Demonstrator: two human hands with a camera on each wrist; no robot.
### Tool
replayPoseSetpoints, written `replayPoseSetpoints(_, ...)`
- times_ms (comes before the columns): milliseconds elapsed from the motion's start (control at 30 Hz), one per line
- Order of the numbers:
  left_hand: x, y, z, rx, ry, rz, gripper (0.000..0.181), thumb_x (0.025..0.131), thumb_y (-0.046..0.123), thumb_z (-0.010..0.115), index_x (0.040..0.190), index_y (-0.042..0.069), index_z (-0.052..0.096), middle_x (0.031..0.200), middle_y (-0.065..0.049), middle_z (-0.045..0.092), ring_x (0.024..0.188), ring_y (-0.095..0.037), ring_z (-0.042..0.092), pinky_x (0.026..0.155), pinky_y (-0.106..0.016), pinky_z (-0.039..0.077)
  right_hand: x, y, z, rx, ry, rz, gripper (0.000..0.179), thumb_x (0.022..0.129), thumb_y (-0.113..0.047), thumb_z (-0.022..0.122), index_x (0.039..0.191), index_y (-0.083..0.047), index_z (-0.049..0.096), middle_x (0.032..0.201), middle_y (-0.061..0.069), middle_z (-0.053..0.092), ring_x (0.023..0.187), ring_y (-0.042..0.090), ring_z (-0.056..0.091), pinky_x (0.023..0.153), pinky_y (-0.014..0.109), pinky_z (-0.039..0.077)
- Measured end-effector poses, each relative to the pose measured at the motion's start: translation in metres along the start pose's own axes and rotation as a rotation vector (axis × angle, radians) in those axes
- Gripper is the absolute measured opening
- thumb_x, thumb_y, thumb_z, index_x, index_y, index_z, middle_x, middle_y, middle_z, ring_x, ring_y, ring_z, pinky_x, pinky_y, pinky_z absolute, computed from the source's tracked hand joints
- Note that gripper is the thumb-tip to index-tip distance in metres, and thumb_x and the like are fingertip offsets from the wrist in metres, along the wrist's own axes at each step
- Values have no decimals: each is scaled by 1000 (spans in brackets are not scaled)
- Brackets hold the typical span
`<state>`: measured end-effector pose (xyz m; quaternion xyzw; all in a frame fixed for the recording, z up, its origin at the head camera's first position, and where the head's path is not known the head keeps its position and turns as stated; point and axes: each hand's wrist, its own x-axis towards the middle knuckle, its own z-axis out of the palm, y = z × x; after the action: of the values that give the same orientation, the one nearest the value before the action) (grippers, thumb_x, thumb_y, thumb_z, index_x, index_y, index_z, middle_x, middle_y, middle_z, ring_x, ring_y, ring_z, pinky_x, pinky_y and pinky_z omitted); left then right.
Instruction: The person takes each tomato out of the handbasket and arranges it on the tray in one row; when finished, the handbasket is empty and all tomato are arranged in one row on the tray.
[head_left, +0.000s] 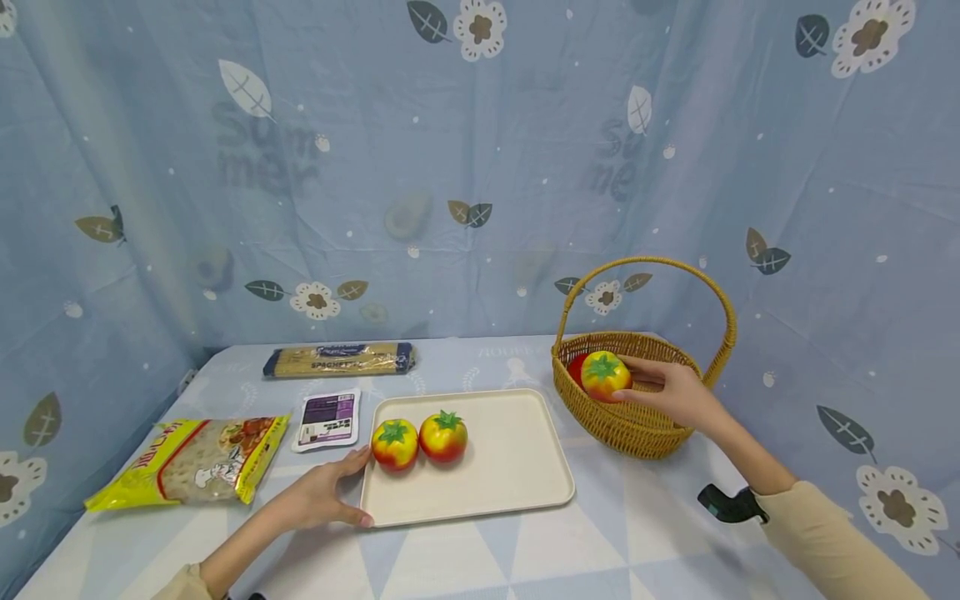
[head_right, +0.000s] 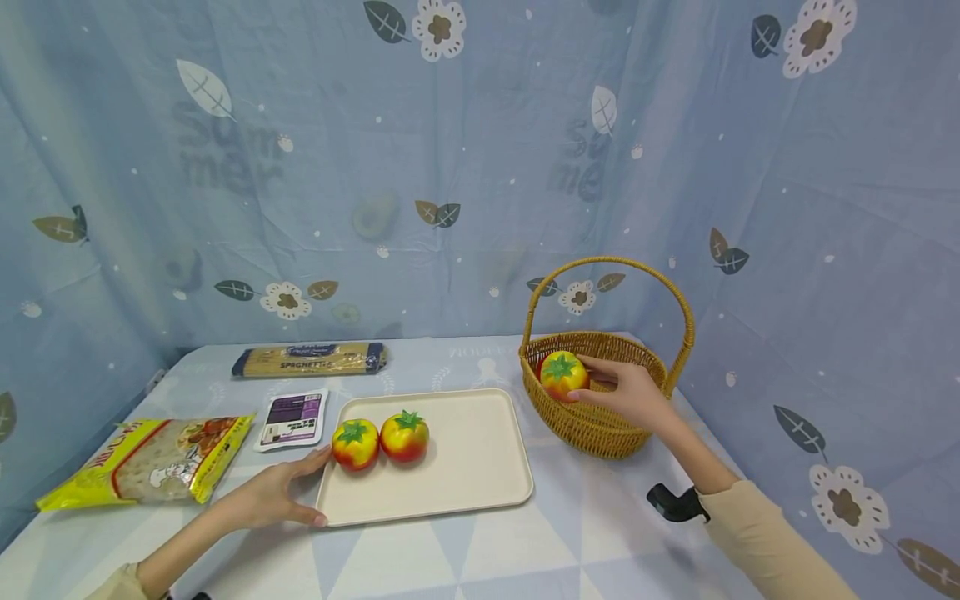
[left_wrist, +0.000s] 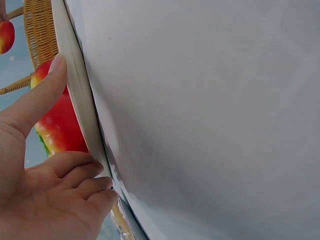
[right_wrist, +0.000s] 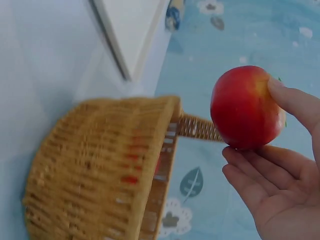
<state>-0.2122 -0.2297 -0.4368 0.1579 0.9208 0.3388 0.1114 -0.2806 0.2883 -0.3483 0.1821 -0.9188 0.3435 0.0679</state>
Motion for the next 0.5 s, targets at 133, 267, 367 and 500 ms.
replayPoseSetpoints(133, 1, -1, -1, -2, -5, 0, 106, 62, 39, 88, 144, -5, 38, 151, -26, 28, 137, -47, 26, 109, -61, 23, 1, -9, 11, 24, -7, -53, 66, 83, -37, 75, 137, -4, 54, 120, 17, 65, 107, 30, 65, 84, 35, 56)
replayPoseSetpoints(267, 0, -1, -1, -5, -8, 0, 105, 62, 38, 88, 144, -5, 38, 151, -27, 27, 137, -47, 26, 109, -61, 24, 0, -17, 24, 57, -28, -90, 66, 82, -36, 76, 136, -4, 55, 122, 17, 65, 107, 29, 65, 85, 36, 56)
replayPoseSetpoints(367, 0, 0, -1, -1, -5, 7, 105, 61, 37, 88, 143, -5, 39, 151, -27, 27, 137, -47, 26, 109, -62, 24, -1, -23, 35, 82, -40, -102, 67, 81, -37, 76, 135, -4, 55, 123, 16, 64, 108, 27, 64, 85, 34, 56)
replayPoseSetpoints(500, 0, 0, -1, 5, -1, 9, 105, 61, 37, 88, 143, -6, 39, 151, -26, 28, 137, -47, 26, 109, -61, 23, 0, -28, 51, 131, -70, -125, 68, 81, -36, 77, 136, -5, 55, 125, 14, 63, 110, 26, 63, 86, 34, 55)
